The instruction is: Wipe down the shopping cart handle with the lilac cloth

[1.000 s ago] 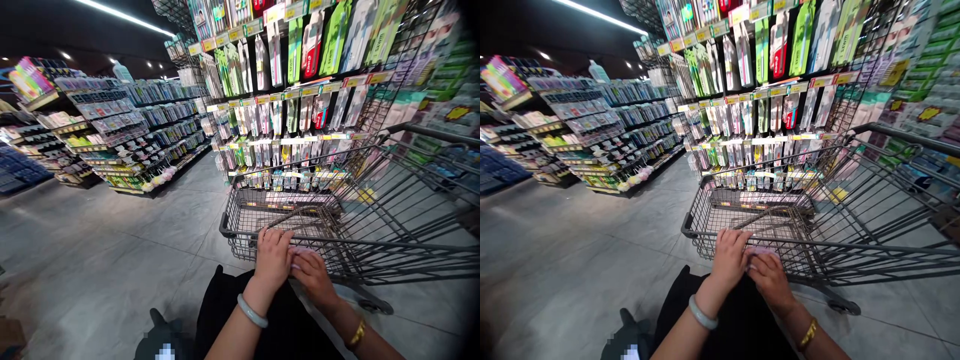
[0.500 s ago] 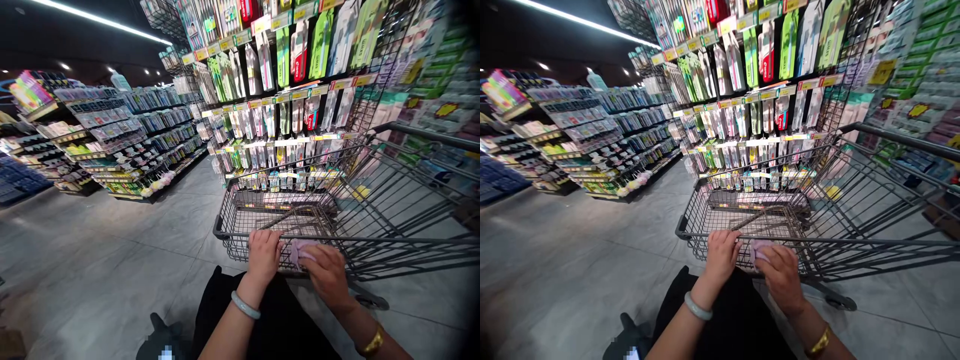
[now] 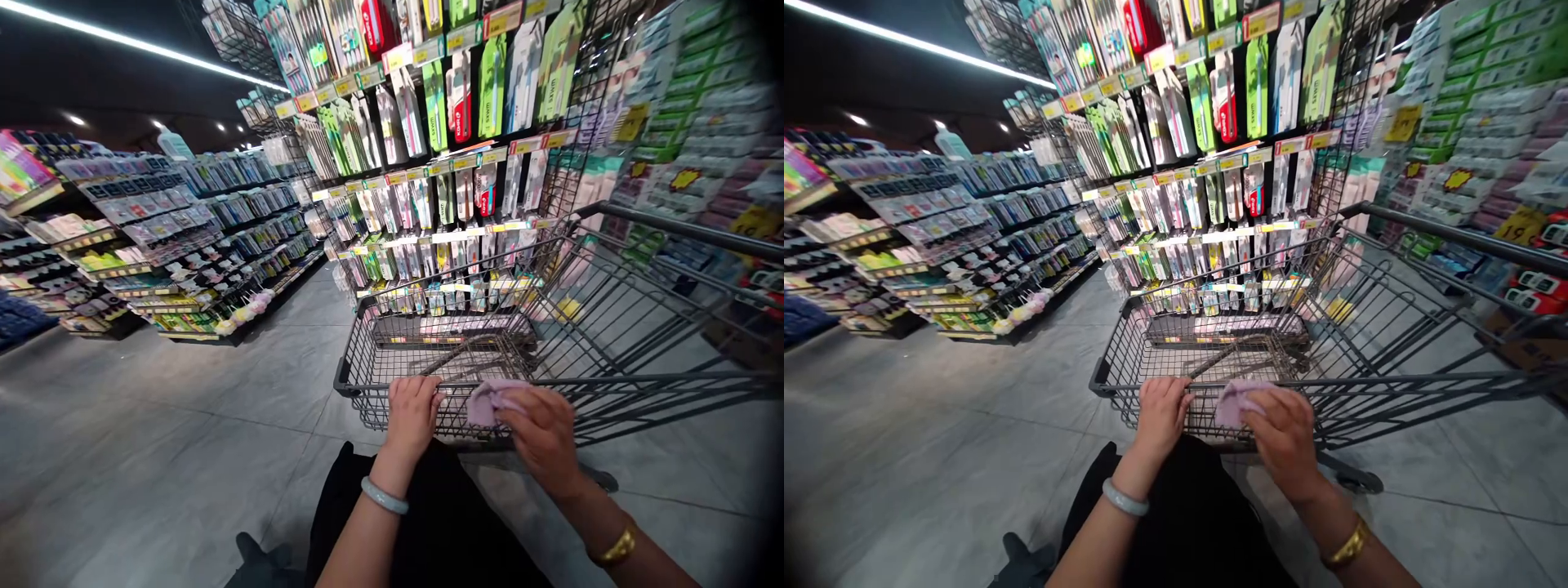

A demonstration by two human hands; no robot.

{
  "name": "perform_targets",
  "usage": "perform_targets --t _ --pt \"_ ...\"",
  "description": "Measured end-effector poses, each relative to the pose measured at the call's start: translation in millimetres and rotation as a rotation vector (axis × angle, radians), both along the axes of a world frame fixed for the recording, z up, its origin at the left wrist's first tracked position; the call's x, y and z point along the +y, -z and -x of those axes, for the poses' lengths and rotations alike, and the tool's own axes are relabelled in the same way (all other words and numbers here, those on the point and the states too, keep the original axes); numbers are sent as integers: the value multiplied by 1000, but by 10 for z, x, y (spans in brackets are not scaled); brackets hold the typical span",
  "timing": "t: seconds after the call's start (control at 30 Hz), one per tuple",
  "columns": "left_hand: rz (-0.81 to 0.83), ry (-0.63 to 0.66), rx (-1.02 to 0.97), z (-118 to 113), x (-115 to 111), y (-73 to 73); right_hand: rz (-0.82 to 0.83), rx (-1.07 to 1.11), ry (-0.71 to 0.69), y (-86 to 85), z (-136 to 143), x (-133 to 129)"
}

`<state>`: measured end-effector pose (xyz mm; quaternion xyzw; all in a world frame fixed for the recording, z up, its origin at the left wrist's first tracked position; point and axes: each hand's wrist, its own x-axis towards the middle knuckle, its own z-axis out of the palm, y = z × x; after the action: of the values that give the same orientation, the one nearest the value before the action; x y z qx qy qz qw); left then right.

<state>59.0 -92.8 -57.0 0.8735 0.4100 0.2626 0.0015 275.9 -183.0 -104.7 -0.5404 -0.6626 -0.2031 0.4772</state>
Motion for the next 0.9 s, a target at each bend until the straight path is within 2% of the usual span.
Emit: perform_targets --t 0.07,0.1,0.23,0.3,0.4,0.5,0.57,0.63,0.7,0.77,0.83,0.9 --pt "-6 -15 8 0 21 -2 -31 -21 57 -53 -63 21" --pt "-8 -22 10 1 34 -6 -31 -51 62 -7 -78 36" --pt "-3 -18 23 37 109 -44 54 -130 -22 395 -98 45" --pt "3 -10 34 71 166 -61 102 -71 -42 478 -147 1" --pt "5 -18 46 113 264 -61 94 31 37 321 -289 -59" --pt "1 -79 45 80 337 -51 57 67 140 137 -382 -7" --pt "-25 -165 26 -21 344 -54 33 35 162 163 -356 80" --pt "-76 -212 -4 -193 311 -65 31 -21 128 279 -281 159" --pt "-118 -131 -11 -414 257 -79 74 -41 61 370 -212 189" --pt "-120 15 8 -636 212 -92 113 -3 32 337 -200 164" --pt "-93 48 23 -806 201 -104 85 52 81 175 -256 121" --pt "-61 -1 50 -893 227 -117 24 78 164 -11 -347 110"
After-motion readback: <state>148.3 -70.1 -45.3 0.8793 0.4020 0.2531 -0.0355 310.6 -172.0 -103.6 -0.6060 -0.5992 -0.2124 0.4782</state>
